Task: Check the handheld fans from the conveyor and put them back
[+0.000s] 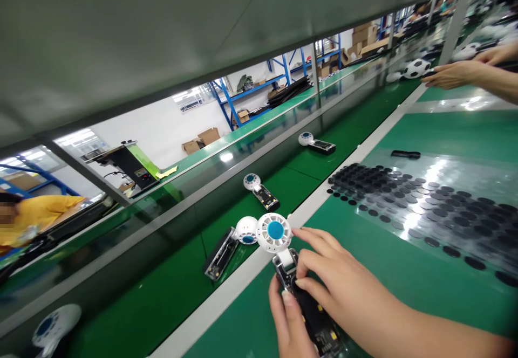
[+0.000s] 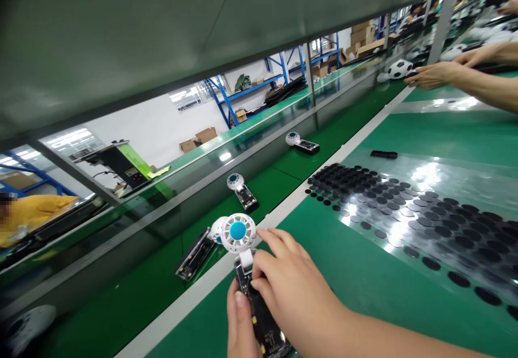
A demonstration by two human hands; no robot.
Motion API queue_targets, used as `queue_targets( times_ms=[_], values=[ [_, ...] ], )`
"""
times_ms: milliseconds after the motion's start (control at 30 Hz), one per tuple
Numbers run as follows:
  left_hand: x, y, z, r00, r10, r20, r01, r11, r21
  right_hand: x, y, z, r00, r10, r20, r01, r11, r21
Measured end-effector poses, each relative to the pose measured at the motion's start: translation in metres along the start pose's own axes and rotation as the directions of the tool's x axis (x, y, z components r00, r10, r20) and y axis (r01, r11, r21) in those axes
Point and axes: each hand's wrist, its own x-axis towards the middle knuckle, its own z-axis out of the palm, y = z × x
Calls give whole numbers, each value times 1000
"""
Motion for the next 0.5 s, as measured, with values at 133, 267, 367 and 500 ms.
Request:
queue_targets(
  times_ms=[133, 267, 367, 500],
  values=[
    [1, -2, -4, 1000, 6, -19, -5, 998, 56, -3, 9, 5, 984, 168, 51, -176, 938, 298],
    [0, -9, -2, 999, 4, 38, -4, 1000, -14, -13, 13, 14, 969, 68, 236, -202, 766, 610],
    [2, -12, 3, 992, 2, 129, 25, 979, -203, -6, 17, 15, 987, 66, 149, -148, 754, 641],
    [6, -10, 6, 980, -41, 195, 96, 956, -276, 57, 45, -7, 977, 211, -41, -162, 845, 509]
  ],
)
